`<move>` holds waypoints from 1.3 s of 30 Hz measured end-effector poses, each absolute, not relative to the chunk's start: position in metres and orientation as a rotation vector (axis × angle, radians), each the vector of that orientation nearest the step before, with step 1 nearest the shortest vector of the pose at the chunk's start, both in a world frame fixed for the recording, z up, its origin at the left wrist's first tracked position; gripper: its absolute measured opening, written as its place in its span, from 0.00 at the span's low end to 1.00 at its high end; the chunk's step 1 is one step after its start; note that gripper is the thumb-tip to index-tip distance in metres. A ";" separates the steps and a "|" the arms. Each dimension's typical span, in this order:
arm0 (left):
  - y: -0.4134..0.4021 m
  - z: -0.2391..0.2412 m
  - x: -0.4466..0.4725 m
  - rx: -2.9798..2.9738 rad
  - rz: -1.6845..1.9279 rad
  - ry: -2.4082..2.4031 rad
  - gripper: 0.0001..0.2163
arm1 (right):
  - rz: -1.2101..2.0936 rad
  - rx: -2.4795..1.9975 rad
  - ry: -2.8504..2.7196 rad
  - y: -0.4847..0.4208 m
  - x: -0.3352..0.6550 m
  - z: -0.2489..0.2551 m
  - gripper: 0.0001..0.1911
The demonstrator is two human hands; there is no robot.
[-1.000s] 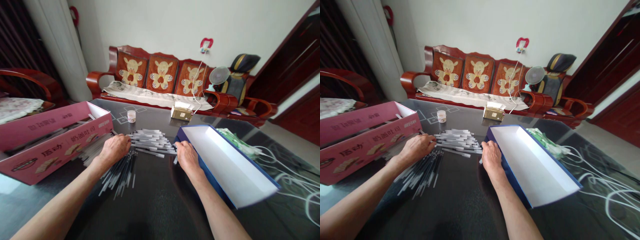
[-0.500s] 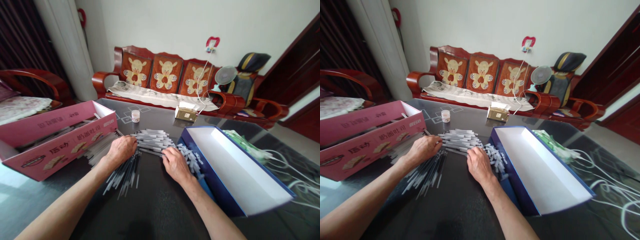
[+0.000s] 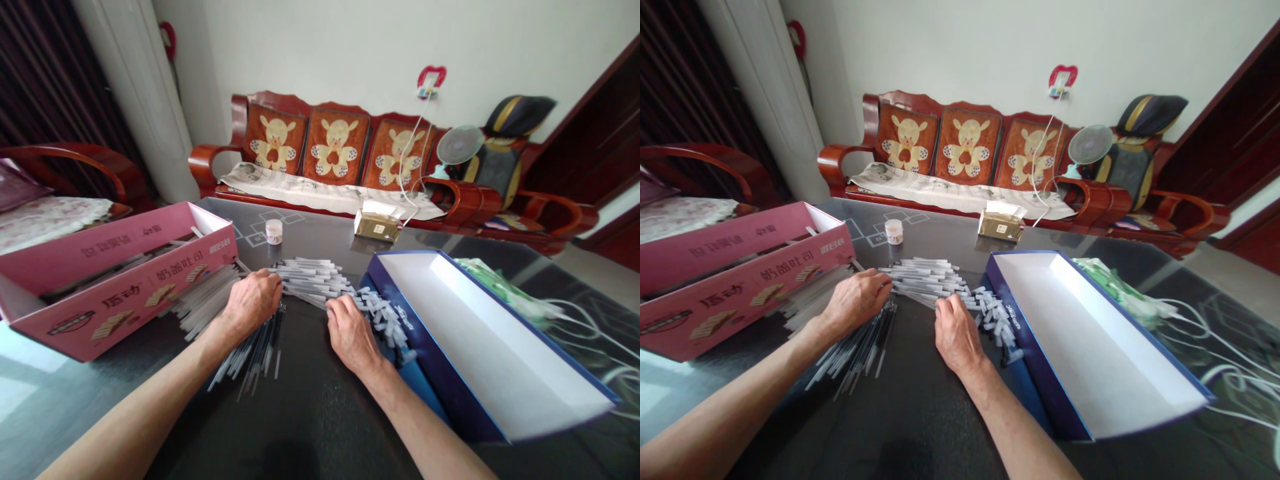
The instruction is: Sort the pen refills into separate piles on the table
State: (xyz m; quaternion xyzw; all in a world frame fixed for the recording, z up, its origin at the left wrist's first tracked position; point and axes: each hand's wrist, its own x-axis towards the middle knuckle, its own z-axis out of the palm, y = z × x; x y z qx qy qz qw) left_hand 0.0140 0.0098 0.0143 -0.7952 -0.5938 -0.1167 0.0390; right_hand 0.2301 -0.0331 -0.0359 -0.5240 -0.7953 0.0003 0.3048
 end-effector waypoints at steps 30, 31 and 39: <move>-0.010 0.019 0.042 -2.872 -1.500 -1.631 0.12 | 1.192 -1.005 -1.102 -0.037 0.210 -0.032 0.16; -0.011 0.015 0.042 -2.836 -1.275 -1.540 0.12 | 1.193 -1.014 -1.070 -0.035 0.211 -0.034 0.16; -0.017 0.001 0.047 -2.728 -0.713 -1.210 0.14 | 1.156 -1.118 -1.062 -0.033 0.212 -0.038 0.16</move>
